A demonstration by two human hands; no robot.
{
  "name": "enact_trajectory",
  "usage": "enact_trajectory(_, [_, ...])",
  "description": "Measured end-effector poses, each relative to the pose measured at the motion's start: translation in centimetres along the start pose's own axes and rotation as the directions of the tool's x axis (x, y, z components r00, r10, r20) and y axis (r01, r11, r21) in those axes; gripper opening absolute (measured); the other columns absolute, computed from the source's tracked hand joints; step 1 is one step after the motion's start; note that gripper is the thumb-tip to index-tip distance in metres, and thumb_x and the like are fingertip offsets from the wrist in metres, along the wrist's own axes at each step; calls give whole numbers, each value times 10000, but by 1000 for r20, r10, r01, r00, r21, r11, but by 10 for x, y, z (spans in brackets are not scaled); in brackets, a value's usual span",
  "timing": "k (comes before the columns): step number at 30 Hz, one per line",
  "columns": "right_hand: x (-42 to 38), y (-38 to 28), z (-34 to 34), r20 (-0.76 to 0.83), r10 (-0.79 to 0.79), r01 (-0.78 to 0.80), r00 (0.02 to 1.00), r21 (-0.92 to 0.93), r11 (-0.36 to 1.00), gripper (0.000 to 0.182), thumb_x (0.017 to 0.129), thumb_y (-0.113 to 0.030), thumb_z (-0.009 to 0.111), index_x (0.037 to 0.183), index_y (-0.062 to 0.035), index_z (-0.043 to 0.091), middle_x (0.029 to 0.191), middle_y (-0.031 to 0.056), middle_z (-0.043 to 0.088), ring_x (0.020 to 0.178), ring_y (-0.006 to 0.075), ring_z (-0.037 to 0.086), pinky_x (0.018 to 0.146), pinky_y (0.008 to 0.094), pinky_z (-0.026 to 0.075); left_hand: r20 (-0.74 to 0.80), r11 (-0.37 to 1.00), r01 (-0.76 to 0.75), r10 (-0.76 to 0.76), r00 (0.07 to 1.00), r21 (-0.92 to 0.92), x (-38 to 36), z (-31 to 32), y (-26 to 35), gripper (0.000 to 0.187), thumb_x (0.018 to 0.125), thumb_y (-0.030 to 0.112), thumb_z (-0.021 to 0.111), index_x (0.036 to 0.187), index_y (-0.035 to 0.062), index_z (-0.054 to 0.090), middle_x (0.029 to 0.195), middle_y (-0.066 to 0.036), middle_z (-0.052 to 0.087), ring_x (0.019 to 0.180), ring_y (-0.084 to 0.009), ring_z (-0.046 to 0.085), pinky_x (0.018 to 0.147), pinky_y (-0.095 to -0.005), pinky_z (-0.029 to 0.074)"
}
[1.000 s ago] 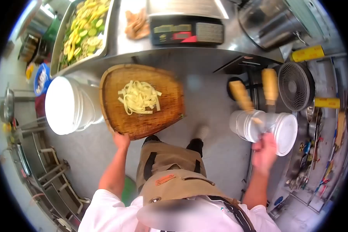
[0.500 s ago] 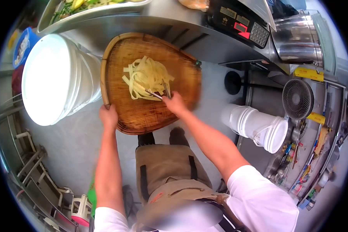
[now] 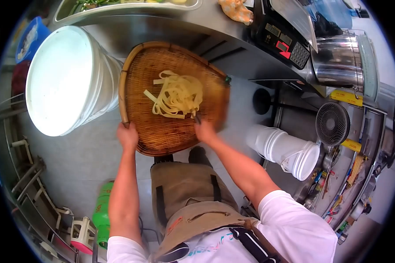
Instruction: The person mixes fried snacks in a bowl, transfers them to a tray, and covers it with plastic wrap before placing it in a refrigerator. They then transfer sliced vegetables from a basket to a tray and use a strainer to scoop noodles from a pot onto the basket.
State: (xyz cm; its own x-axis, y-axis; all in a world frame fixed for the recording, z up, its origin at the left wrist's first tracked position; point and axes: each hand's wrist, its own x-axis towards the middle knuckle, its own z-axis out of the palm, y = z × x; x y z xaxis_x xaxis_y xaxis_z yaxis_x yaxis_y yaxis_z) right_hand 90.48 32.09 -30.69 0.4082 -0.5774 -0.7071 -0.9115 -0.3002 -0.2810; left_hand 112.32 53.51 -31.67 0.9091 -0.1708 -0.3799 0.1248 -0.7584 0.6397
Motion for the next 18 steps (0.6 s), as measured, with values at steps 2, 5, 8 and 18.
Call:
enact_trajectory(2, [-13,-17,6,11,-180,180,984,-26,983,319,878,-241,558,993,56,571,873,293,619,845,443,604,752,490,481,-1,1000,11,-11,1000,-7,-3,2,7,251,790,182,601,819,-65,563,755,-240,617,717,-409,594,664,-442,459])
enact_trajectory(5, [-1,-50,10,9,-201,200,980,41,979,273,880,-211,490,987,11,608,847,251,630,821,411,618,736,485,497,-3,1000,-2,2,1000,-23,-6,5,19,247,789,177,600,828,-64,561,748,-227,618,709,-393,594,667,-429,459])
enact_trajectory(8, [26,-59,5,-70,-288,292,955,72,954,350,866,-257,574,993,69,552,853,296,618,839,458,598,730,490,485,21,997,0,1,1000,-75,-2,4,13,249,789,179,599,838,-63,563,751,-219,620,708,-380,597,667,-418,459])
enact_trajectory(18, [-24,-48,-20,73,-189,193,979,-47,980,406,869,-289,584,1097,39,508,902,282,616,859,448,596,755,483,479,-19,1000,17,-17,1000,26,-3,14,16,277,782,215,616,852,-51,585,796,-239,631,773,-413,602,688,-443,459])
